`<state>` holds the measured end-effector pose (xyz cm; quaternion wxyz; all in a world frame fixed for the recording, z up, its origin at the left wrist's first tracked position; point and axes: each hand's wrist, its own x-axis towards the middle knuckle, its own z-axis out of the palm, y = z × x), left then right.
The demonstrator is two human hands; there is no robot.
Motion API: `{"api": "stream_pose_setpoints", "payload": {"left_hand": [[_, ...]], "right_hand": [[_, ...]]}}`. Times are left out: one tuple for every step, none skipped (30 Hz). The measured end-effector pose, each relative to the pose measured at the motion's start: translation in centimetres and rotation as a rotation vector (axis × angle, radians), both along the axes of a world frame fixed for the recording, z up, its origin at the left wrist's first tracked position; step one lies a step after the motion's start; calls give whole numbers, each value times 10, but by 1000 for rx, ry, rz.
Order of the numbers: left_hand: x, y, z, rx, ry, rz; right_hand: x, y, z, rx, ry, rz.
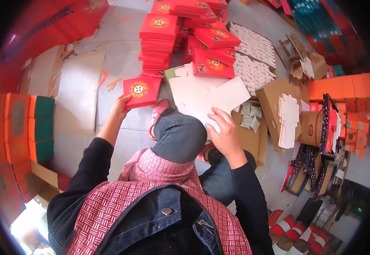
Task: The person assembles small red pouches by inserting white paper inserts into them and folding the edges. The person handles the pouches one at a time, stacking the finished pouches on the floor.
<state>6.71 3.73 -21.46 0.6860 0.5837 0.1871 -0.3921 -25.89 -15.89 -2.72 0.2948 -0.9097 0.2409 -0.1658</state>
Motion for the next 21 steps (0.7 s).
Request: {"api": "stream_pose_setpoints", "payload": {"left_hand": [[11,-7,-37,6,-8,7],[19,-12,-73,11,-12,9],[25,-20,-99,13,-12,2],[26,-35,-110,-26,-24,-42],[31,-41,-119,-58,-46,-72],[34,-51,-129,-119,-64,-44],[37,-59,-139,-75,-93,-23],[42,-63,-143,12,-192,-110],[44,-67,-148,98,-292,-194],[43,-71,-148,324,-460,-270],[46,-75,-143,547,-638,-341],[47,-76,-139,769,-818,-408],[48,-74,-132,731,-837,-405],[48,-68,-127,694,-852,-399],[44,-59,-122,657,-867,-391],[41,-46,-117,665,-887,-419],[36,-35,-108,637,-787,-450],[27,-23,-99,608,-686,-479],[22,-11,-86,581,-595,-511],[17,6,-85,587,-572,-523],[10,24,-85,593,-549,-536]], "right_hand": [[-4,-3,-9,34,32,-6],[-9,-5,-17,69,67,-18],[-15,-9,-25,101,105,-40],[-27,-13,-35,106,187,-50],[-34,-14,-44,125,235,-88],[-41,-13,-51,147,283,-123],[-47,-13,-61,171,335,-151],[-54,-11,-72,146,397,-122],[-58,-10,-84,89,426,-115],[-53,-5,-95,39,457,-107],[-44,-2,-104,-15,480,-91],[-35,2,-112,-14,537,-79],[-23,6,-120,-15,584,-65],[-13,10,-127,-17,633,-45],[-6,14,-138,-40,613,-68],[-1,19,-154,-61,586,-90],[3,22,-167,-84,557,-116],[0,21,-176,-135,485,-82],[0,18,-179,-104,480,-71],[0,14,-181,-75,473,-53],[0,11,-182,-46,466,-36]]}}
